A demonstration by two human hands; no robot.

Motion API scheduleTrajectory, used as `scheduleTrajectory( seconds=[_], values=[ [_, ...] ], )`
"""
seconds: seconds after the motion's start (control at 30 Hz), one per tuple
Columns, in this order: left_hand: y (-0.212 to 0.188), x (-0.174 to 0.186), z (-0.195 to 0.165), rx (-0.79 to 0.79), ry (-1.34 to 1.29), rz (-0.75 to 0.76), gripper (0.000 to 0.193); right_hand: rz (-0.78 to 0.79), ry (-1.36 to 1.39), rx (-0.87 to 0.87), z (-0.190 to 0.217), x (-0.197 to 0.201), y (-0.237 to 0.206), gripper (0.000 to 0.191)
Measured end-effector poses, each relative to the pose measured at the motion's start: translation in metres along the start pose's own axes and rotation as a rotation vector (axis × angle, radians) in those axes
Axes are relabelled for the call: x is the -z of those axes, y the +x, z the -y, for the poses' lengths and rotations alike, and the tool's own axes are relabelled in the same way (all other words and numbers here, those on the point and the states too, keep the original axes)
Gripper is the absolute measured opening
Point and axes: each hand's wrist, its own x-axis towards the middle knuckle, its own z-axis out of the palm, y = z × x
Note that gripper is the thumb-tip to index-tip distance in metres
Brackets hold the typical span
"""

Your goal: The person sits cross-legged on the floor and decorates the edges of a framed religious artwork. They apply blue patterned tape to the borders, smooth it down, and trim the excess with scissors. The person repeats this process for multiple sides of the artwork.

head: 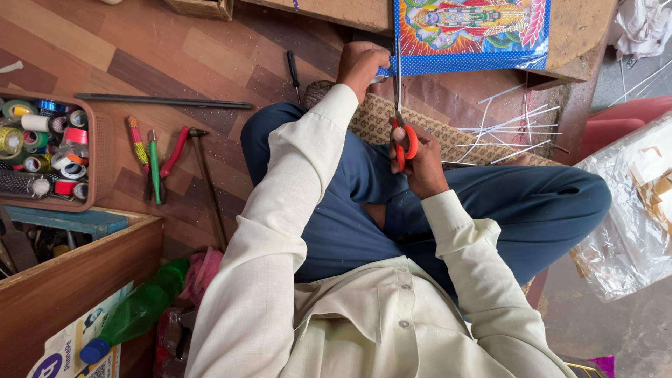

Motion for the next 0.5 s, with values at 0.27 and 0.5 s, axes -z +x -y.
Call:
scheduleTrajectory(
  seconds=[0.27,0.5],
  values=[
    [0.001,0.001,0.000,0.038,-0.007,-0.026,0.025,-0.045,0.022,0.041,-0.008,0.002,0.001,0.053],
    [0.019,0.009,-0.014,-0.573,0.521,-0.372,0.018,0.009,-0.352,0.099,-0.002,0.010,-0.020,0.050]
  ],
)
